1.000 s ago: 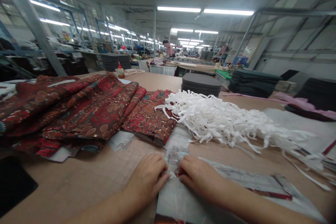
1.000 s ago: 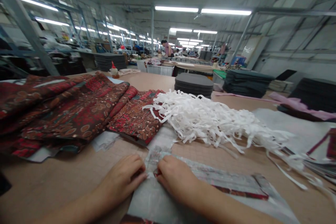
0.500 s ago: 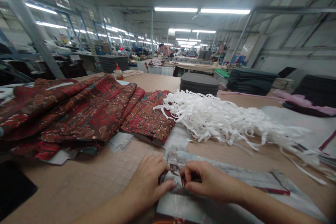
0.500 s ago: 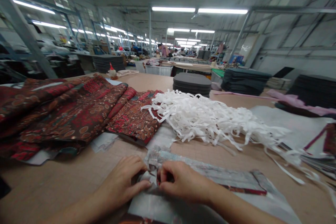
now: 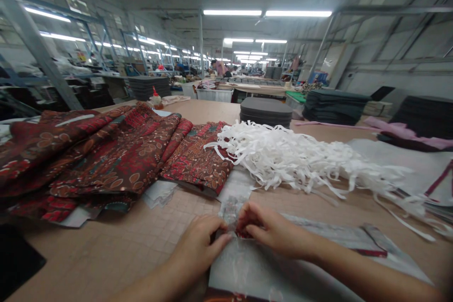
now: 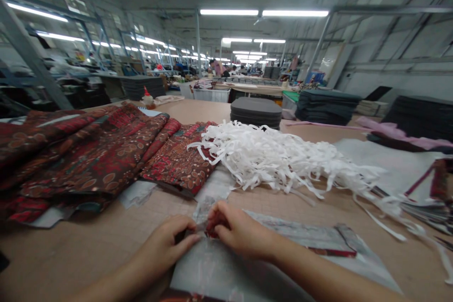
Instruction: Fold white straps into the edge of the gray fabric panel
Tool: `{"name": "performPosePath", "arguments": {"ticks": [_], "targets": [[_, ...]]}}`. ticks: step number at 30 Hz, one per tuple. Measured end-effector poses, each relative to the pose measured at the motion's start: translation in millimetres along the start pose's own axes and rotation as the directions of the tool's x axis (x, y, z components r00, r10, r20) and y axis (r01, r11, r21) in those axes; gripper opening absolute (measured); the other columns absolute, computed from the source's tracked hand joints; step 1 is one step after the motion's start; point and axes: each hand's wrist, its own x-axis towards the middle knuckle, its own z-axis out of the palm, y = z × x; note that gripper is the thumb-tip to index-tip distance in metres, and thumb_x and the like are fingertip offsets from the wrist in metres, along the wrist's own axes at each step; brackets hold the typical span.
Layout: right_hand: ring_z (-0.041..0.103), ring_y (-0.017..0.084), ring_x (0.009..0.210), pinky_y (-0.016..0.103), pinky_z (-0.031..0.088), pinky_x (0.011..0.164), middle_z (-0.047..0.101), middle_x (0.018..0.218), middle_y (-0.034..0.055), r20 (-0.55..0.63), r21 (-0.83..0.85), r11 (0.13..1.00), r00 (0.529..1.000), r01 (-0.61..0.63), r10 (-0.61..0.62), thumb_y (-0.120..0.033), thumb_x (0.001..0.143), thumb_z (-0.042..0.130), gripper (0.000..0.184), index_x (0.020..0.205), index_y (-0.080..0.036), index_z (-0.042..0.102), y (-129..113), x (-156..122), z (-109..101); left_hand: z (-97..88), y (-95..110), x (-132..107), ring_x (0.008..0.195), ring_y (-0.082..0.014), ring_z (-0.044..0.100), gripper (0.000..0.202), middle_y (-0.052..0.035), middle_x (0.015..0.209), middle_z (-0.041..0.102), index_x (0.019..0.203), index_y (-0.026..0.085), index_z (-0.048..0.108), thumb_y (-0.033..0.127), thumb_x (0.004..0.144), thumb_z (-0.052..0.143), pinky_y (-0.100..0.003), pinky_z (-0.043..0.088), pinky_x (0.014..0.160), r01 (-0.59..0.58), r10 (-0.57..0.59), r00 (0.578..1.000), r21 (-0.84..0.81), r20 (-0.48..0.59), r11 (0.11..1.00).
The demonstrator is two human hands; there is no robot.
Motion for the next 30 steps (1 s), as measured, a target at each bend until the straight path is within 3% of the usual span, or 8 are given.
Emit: {"name": "performPosePath", "arguments": {"ticks": [3,7,10,12,15,19,25,30], "targets": [[0.053,0.012,0.072,0.024,0.042,0.067,0.057,0.080,0.0000,0.022,-0.149,0.988,0.999,0.043,-0.040,0.003,0.070,0.039,0.030,0.090,-0.017,0.050,-3.7,10.9,0.1,2.2,-4.4,2.7,0.080,-0.0193,0.056,0.011,0.0009,0.081,0.063,0.086,0.022,0.060,0.019,0.076,0.060,-0.031,0.041,0.072,0.016,-0.015,1.000,0.037,-0.018,0.999],[0.048,0.011,0.069,0.022,0.040,0.065,0.054,0.076,-0.0013,0.075,-0.411,0.900,0.989,0.147,-0.128,0.004,0.067,0.045,0.025,0.079,-0.016,0.054,-4.1,21.2,-2.4,0.4,-5.6,2.1,0.072,-0.0192,0.054,0.029,0.0019,0.073,0.058,0.097,0.020,0.054,0.013,0.070,0.064,-0.031,0.042,0.066,0.037,-0.025,0.995,0.125,-0.092,0.991],[0.048,0.011,0.072,0.022,0.040,0.067,0.055,0.076,-0.0007,0.137,-0.469,0.847,0.968,0.249,-0.208,0.005,0.069,0.046,0.025,0.080,-0.015,0.056,-0.6,25.6,-4.6,-0.4,-4.5,-0.9,0.079,-0.0212,0.053,0.021,-0.0017,0.081,0.058,0.088,0.018,0.054,0.012,0.072,0.065,-0.033,0.041,0.069,-0.082,0.121,0.983,0.267,-0.135,0.960],[0.048,0.012,0.073,0.022,0.040,0.069,0.055,0.077,0.0001,0.168,-0.492,0.819,0.956,0.294,-0.242,0.003,0.073,0.048,0.021,0.080,-0.014,0.059,0.4,27.8,-5.3,0.5,-4.2,-2.5,0.082,-0.0222,0.051,0.009,-0.0029,0.084,0.058,0.083,0.019,0.056,0.013,0.077,0.061,-0.035,0.039,0.072,-0.207,0.257,0.962,0.367,-0.092,0.907],[0.049,0.012,0.072,0.021,0.041,0.067,0.056,0.075,0.0007,0.183,-0.528,0.805,0.962,0.270,-0.202,-0.003,0.078,0.053,0.013,0.077,-0.013,0.061,-2.9,31.3,-5.1,3.4,-5.0,-3.7,0.080,-0.0215,0.051,0.008,-0.0021,0.083,0.058,0.086,0.020,0.058,0.014,0.085,0.053,-0.036,0.038,0.072,-0.327,0.363,0.932,0.446,0.006,0.833],[0.051,0.012,0.071,0.020,0.041,0.067,0.058,0.075,0.0014,0.199,-0.615,0.759,0.974,0.213,-0.112,-0.004,0.079,0.052,0.014,0.077,-0.013,0.063,-13.0,37.6,-4.0,5.0,-4.3,-6.1,0.080,-0.0224,0.050,0.010,-0.0039,0.088,0.059,0.094,0.019,0.058,0.015,0.085,0.055,-0.036,0.039,0.071,-0.367,0.366,0.925,0.508,0.105,0.780],[0.053,0.013,0.068,0.022,0.041,0.063,0.062,0.077,0.0039,0.268,-0.753,0.626,0.963,0.203,0.009,-0.008,0.079,0.048,0.017,0.079,-0.014,0.064,-26.2,47.4,-1.3,3.8,-0.9,-8.0,0.076,-0.0238,0.050,0.018,-0.0072,0.085,0.058,0.097,0.013,0.057,0.013,0.089,0.042,-0.038,0.040,0.067,-0.451,0.469,0.874,0.576,0.129,0.682],[0.054,0.016,0.062,0.025,0.038,0.055,0.065,0.076,0.0072,0.245,-0.801,0.578,0.967,0.157,0.076,-0.007,0.075,0.051,0.018,0.083,-0.012,0.066,-33.5,55.5,1.9,4.9,0.0,-6.3,0.077,-0.0247,0.051,0.020,-0.0074,0.086,0.058,0.103,0.013,0.056,0.013,0.089,0.041,-0.039,0.041,0.068,-0.445,0.446,0.882,0.575,0.151,0.686]]}}
